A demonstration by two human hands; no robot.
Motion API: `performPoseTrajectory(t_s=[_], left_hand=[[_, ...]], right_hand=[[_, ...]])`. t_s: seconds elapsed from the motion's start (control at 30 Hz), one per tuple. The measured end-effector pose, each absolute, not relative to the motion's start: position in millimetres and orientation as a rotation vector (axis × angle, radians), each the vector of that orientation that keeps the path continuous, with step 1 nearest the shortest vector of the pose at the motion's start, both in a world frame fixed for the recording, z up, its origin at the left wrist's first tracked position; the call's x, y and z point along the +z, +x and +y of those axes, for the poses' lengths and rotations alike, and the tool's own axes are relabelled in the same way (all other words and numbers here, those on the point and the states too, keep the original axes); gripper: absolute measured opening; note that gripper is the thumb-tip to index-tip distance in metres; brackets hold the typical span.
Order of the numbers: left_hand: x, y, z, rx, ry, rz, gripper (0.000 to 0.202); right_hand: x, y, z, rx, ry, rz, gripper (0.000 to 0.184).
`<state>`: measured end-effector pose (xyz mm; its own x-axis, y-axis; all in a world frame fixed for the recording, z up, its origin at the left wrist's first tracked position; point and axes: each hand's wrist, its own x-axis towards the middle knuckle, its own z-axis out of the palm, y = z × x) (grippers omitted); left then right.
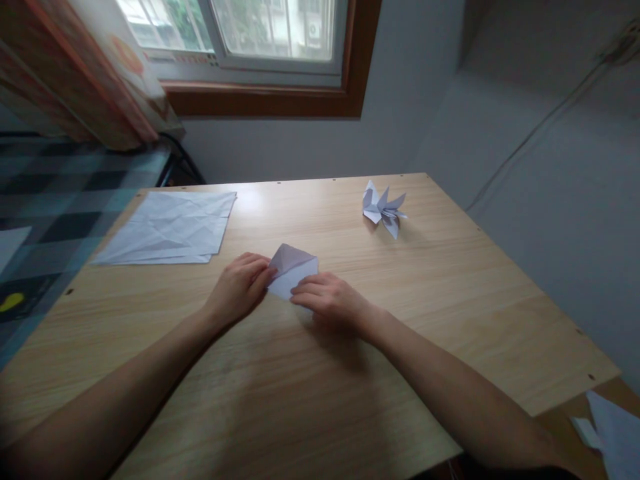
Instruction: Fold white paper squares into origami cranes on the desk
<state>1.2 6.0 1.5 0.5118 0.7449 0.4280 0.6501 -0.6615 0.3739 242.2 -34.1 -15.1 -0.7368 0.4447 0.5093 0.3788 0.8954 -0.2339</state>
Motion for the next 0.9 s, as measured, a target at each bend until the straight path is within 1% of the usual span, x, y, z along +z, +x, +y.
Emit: performPoseTrajectory(t_s=[0.1, 0.23, 0.33, 0.43, 0.5, 0.63, 0.7, 0.77, 0.9], left_hand=[[2, 1, 7, 0.821, 2.593, 1.161, 0.034], [2, 2, 6, 0.785, 2.599, 1.107, 0.032], [0, 2, 3, 0.978, 2.557, 1.199, 0.017], [0, 2, -2, 1.192, 2.584, 1.223, 0.011], [1, 2, -5, 1.137, 2.703, 1.046, 0.010], [4, 6, -9, 0.827, 2.879, 0.647, 0.021], [3, 7, -9, 0.723, 2.907, 0.623, 0.026], [1, 8, -8, 0.669, 2.920, 0.665, 0.025], [-1, 7, -8, 0.686, 2.921, 0.671, 0.021]], right_hand=[[-15, 252, -28, 0.027, -0.699, -2.444, 0.036], [-12, 256, -24, -0.161, -0.712, -2.447, 0.022], [-9, 250, -29, -0.320, -0.742, -2.483, 0.016], [-4, 240, -37, -0.503, -0.860, -2.501, 0.023], [-3, 232, -43, -0.610, -0.903, -2.482, 0.026], [-1, 221, -49, -0.722, -0.894, -2.457, 0.028], [-1, 219, -50, -0.732, -0.899, -2.460, 0.029], [-1, 220, -49, -0.734, -0.888, -2.466, 0.028], [-1, 230, -45, -0.706, -0.933, -2.489, 0.028]])
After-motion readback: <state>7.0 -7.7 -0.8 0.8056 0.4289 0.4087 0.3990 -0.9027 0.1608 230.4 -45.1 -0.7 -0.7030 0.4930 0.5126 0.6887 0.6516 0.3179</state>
